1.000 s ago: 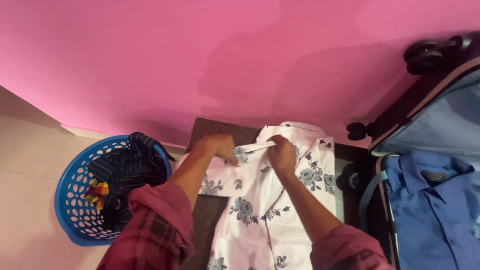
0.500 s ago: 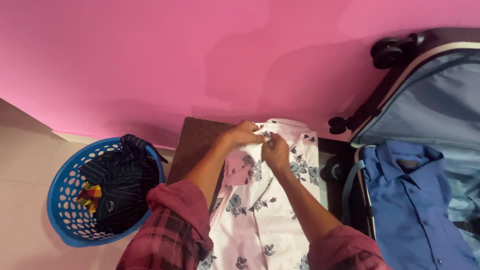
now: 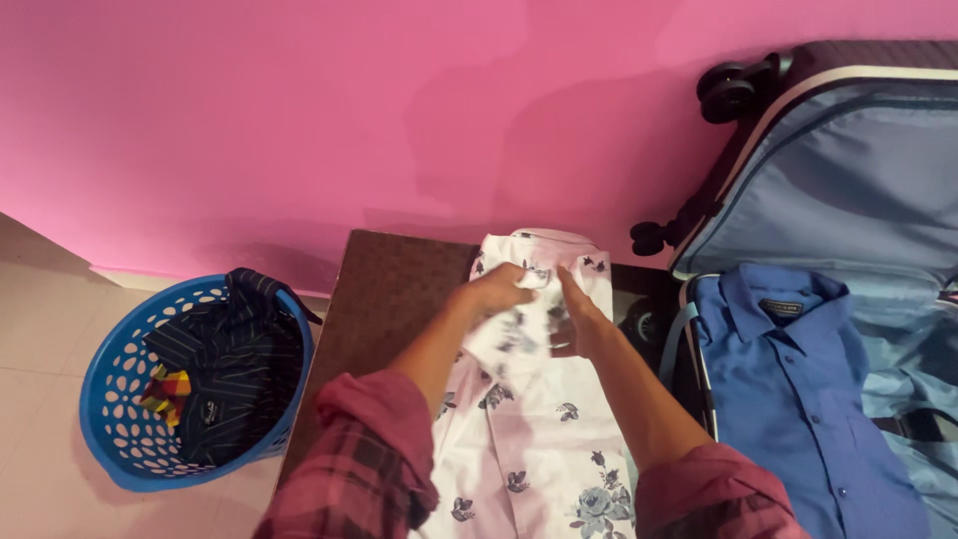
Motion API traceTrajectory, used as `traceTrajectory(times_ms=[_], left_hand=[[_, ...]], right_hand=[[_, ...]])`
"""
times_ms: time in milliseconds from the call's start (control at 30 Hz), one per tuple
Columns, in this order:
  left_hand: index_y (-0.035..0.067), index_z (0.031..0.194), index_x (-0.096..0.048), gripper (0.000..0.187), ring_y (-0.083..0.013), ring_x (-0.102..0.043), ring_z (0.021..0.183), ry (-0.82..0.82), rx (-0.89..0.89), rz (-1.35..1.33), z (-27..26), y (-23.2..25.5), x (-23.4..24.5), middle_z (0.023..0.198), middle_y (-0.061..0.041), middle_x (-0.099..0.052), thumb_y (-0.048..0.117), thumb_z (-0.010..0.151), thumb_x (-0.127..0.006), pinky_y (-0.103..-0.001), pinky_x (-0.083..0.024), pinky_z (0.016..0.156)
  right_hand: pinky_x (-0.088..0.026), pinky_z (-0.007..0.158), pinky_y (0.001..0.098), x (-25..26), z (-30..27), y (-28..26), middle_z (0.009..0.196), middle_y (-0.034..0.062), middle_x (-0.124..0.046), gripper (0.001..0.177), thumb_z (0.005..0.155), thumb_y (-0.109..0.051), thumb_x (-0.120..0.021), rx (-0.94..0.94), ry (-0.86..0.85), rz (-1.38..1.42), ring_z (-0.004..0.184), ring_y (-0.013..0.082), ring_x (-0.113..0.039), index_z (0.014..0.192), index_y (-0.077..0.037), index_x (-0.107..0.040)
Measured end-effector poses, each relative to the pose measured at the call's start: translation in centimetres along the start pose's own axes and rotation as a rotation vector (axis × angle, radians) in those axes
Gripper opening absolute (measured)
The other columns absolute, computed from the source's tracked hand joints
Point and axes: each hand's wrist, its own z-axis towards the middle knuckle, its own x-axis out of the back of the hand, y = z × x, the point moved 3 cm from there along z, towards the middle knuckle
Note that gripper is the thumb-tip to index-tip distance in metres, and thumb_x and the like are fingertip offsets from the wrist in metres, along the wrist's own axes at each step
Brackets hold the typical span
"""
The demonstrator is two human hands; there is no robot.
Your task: The person folds a shirt on a flat surface and places it into an open suitcase by hand.
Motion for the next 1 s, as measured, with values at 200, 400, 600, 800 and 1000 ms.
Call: traceTrajectory(times_ms=[200,400,600,800,1000], left_hand=[[0.013,0.136,-0.057,0.055,-0.0204,-0.073,0.086,-0.357,0.268,-0.375,-3.7,4.5,-4.6,0.108,-0.010,-0.073,0.033,0.088,-0.074,-0.041,-0.061,0.082],[0.012,0.116,-0.071,0.031,-0.0223,-0.074,0.075,0.202,0.330,-0.247,-4.0,-2.5,-2.5,0.103,-0.014,-0.080,0.025,0.089,-0.068,-0.042,-0.057,0.069],[0.017,0.104,-0.074,0.018,-0.0336,-0.073,0.099,0.764,0.372,0.242,-5.5,-7.1,-2.0,0.103,-0.010,-0.077,0.026,0.088,-0.072,-0.048,-0.058,0.083],[0.019,0.119,-0.062,0.041,-0.0365,-0.059,0.120,0.818,0.329,0.335,-6.8,-5.5,-1.6,0.124,-0.014,-0.062,0.024,0.081,-0.077,-0.050,-0.050,0.092],[0.019,0.120,-0.060,0.040,-0.0349,-0.058,0.118,0.752,0.331,0.284,-5.4,-8.0,-0.7,0.119,-0.012,-0.063,0.025,0.083,-0.076,-0.049,-0.049,0.094]], right_hand=[[-0.048,0.057,0.0438,5.1,5.2,0.6,0.083,0.0166,-0.065,0.034,0.096,-0.020,-0.058,0.256,0.102,0.015,0.065,0.0232,-0.056,0.117,0.004,-0.071],[-0.054,0.085,0.0520,12.6,-0.3,-1.7,0.101,0.0199,-0.071,0.033,0.089,-0.030,-0.068,0.451,1.019,-0.219,0.095,0.0409,-0.069,0.115,-0.011,-0.076],[-0.046,0.096,0.0592,8.5,-6.0,-2.2,0.136,0.0218,-0.059,0.046,0.088,-0.028,-0.068,0.456,1.096,-0.616,0.118,0.0450,-0.061,0.133,-0.017,-0.066],[-0.029,0.112,0.0641,1.5,-5.3,-1.9,0.146,0.0156,-0.057,0.050,0.057,-0.038,-0.078,0.899,1.303,-1.173,0.131,0.0424,-0.061,0.104,-0.023,-0.072],[-0.056,0.083,0.0457,-2.2,4.7,0.7,0.103,0.0144,-0.076,0.028,0.089,-0.019,-0.066,0.968,0.380,-0.780,0.090,0.0360,-0.073,0.115,-0.012,-0.071]])
